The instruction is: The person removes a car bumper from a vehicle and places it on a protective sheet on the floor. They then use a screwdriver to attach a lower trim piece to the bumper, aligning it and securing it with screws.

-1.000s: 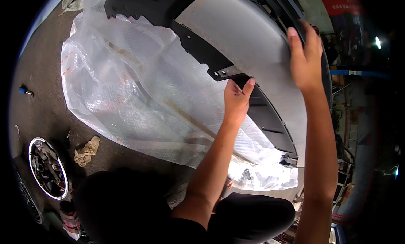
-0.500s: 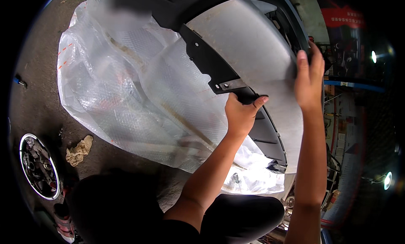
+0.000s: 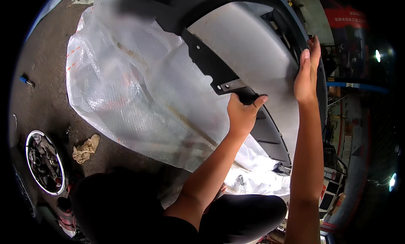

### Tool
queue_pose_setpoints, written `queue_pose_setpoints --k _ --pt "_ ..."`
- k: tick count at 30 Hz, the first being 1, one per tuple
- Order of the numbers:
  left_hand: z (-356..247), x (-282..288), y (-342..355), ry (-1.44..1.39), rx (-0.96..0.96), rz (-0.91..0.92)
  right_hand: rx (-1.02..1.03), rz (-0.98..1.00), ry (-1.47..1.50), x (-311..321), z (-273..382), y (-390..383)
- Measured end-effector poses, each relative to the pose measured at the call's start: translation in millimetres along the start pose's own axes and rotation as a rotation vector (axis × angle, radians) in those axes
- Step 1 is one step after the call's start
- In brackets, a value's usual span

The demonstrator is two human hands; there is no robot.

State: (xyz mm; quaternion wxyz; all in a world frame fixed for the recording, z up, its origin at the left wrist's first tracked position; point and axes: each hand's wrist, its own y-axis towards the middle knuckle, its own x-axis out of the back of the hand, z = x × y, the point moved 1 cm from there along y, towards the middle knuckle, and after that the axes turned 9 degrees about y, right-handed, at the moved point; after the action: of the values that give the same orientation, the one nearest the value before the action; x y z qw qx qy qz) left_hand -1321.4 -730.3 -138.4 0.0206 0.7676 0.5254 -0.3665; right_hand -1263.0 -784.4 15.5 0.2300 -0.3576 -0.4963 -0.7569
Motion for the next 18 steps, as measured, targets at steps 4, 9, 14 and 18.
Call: queue_pose_setpoints --k 4,9,14,18 --pt "5 -8 -2 -0.027 -0.002 0.057 -0.119 0.107 0.404 39 -48 1" --pt "26 -6 7 0.261 0.070 0.063 -0.049 -0.010 0.382 155 -77 -17" --pt "88 -4 -10 -0.081 -0.229 -0.344 -0.319 0.096 0.171 291 -149 -113" --pt "190 0 -32 -0.391 0.401 -0.075 -0.496 0.151 -0.248 321 -194 -186"
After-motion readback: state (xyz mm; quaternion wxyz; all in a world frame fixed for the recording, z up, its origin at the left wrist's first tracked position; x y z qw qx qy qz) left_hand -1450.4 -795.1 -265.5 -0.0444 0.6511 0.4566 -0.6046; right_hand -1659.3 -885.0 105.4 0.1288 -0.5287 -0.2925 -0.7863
